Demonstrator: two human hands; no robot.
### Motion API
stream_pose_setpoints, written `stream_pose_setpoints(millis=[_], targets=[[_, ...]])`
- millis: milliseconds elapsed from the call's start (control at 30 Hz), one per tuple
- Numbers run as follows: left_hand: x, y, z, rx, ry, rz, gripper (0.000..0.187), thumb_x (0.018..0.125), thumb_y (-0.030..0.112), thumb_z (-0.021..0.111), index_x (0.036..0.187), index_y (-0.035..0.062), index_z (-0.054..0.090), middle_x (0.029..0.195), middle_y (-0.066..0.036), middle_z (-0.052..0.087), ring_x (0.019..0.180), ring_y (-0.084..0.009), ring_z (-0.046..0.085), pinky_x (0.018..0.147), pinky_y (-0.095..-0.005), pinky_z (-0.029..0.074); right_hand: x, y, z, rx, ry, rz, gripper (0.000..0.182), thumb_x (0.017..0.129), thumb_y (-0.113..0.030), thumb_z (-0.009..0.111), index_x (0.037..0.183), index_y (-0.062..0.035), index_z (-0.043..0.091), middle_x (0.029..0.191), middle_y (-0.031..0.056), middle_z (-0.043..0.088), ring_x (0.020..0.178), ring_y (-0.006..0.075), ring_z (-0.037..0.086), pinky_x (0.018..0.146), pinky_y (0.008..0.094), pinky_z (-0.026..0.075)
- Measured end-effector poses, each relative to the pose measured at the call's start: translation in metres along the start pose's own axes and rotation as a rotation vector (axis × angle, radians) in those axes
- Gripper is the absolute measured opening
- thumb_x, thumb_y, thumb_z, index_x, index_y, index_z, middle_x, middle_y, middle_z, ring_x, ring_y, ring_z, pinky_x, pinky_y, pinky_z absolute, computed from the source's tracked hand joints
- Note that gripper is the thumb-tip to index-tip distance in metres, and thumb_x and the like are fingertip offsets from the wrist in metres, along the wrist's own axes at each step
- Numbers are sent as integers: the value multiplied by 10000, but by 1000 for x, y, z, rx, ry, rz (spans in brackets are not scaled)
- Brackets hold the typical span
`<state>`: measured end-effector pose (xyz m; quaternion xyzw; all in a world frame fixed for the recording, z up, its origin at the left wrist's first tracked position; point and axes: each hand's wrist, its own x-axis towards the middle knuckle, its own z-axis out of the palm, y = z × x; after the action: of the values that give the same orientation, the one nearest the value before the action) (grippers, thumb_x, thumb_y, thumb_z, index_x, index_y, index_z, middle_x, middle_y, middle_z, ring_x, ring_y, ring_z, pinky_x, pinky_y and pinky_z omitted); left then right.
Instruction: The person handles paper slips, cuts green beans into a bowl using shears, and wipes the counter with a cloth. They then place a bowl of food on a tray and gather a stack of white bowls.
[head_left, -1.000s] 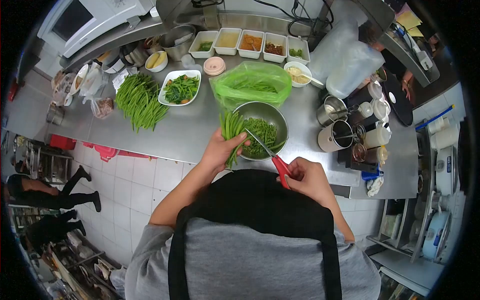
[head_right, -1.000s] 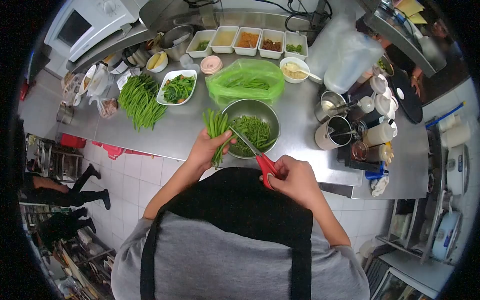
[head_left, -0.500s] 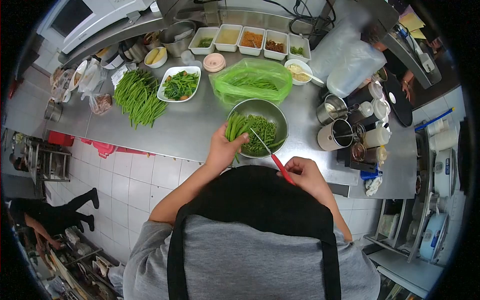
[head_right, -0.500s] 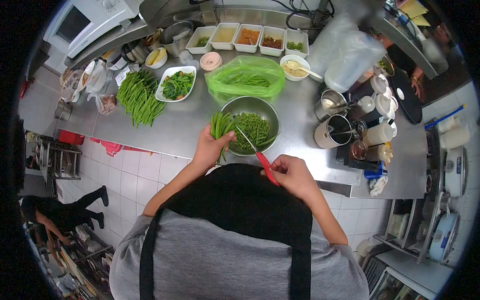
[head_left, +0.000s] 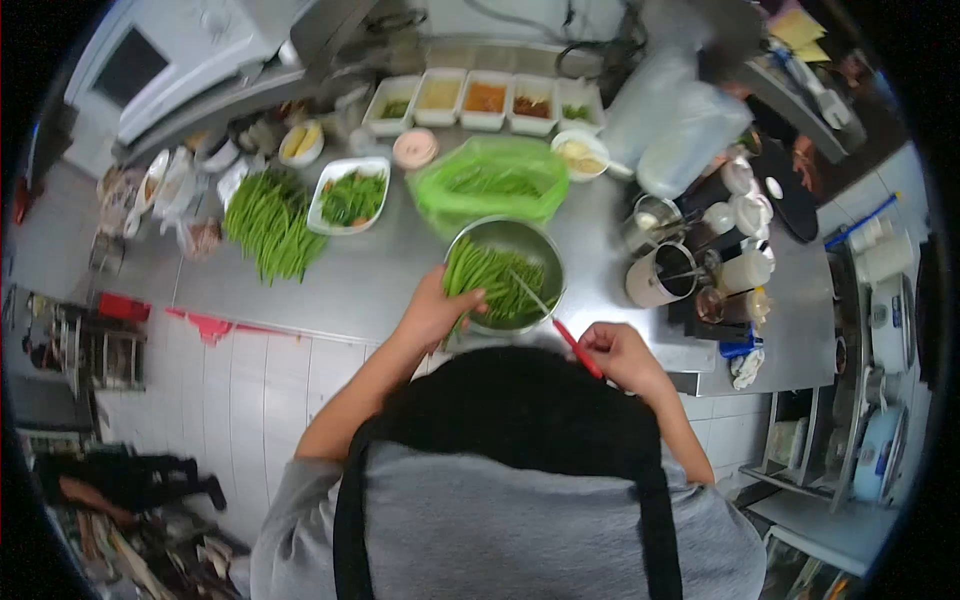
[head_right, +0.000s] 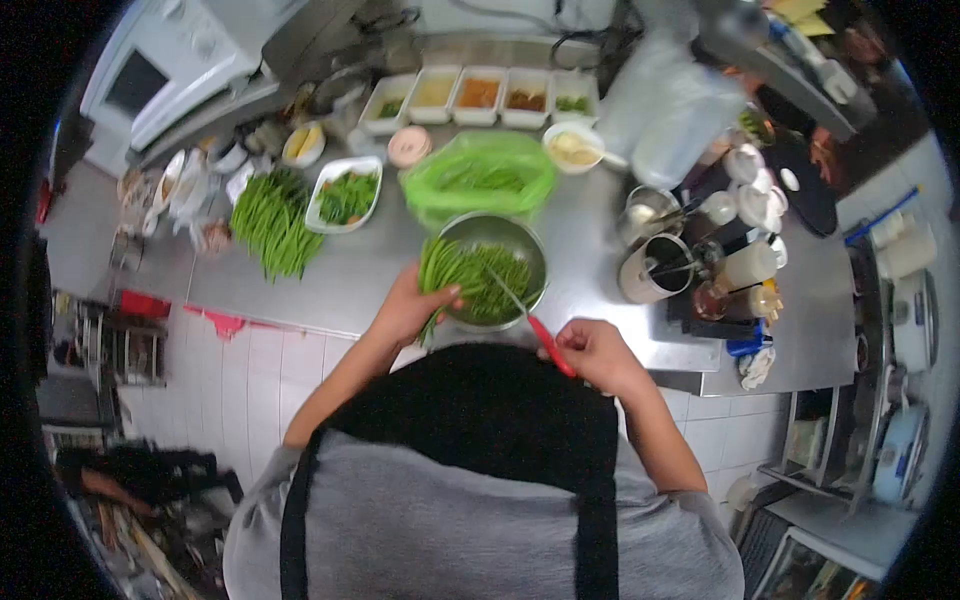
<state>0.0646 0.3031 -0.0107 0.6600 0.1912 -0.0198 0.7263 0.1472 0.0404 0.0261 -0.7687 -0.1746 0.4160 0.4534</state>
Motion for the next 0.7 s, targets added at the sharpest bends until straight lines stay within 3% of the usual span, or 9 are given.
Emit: stream_pose_setpoints(millis=[167,233,367,433,533,567,600,633,700], targets=[[-1,13,3,-93,-16,-38,198,809,18,567,998,12,510,736,-62,583,611,-118,560,446,-224,421,-9,15,-8,107,-57,-202,255,753,-249,710,765,-11,618,639,0,587,571,69,517,521,216,396],[0,16,9,-115,-44,-49,201,806,25,573,997,8,512,743,-69,585,628,-124,567,450,-228,424,-7,5,-7,-59,-49,-149,281,749,-275,714,744,-14,612,628,-9,578,557,72,503,509,215,383],[1,12,4,30,-142,-7,216,803,47,587,1004,4,520,782,-76,597,667,-132,583,469,-237,436,1,11,-1,188,-72,-82,332,732,-326,724,704,-19,597,592,-16,544,528,68,466,476,221,358],[2,1,3,60,-125,-21,229,817,112,592,1013,14,528,806,-78,609,689,-140,596,494,-244,451,-3,7,-2,50,-5,-123,347,730,-338,723,690,-19,592,585,-13,532,528,64,458,466,229,351],[-1,-6,-9,115,-120,-90,314,802,169,629,1072,38,539,910,-75,630,807,-155,615,643,-291,499,4,24,-12,-232,58,-172,189,729,-150,663,717,25,593,597,34,549,571,103,485,517,271,387],[-4,-4,-10,142,-95,-44,325,795,164,635,1075,34,534,890,-74,631,769,-154,620,607,-290,502,4,28,-9,-193,127,-124,162,713,-108,665,731,38,596,610,66,567,590,112,503,545,285,404],[-4,-7,-9,81,-69,-30,329,779,144,646,1061,24,526,877,-76,631,709,-150,621,556,-288,500,19,50,-25,-422,109,-141,140,710,-79,663,741,40,596,636,74,590,608,123,519,573,286,416],[-4,-2,-13,253,-103,38,310,761,118,655,1024,12,528,828,-77,634,652,-144,610,514,-277,488,27,57,-38,-499,68,-271,132,719,-70,667,724,38,592,634,67,601,570,134,528,543,281,420],[-12,-6,-11,107,-47,56,242,755,90,650,962,9,553,744,-71,630,587,-123,582,469,-250,455,53,80,-57,-218,-7,-261,137,725,-60,679,721,25,571,595,63,583,500,135,521,478,267,406]])
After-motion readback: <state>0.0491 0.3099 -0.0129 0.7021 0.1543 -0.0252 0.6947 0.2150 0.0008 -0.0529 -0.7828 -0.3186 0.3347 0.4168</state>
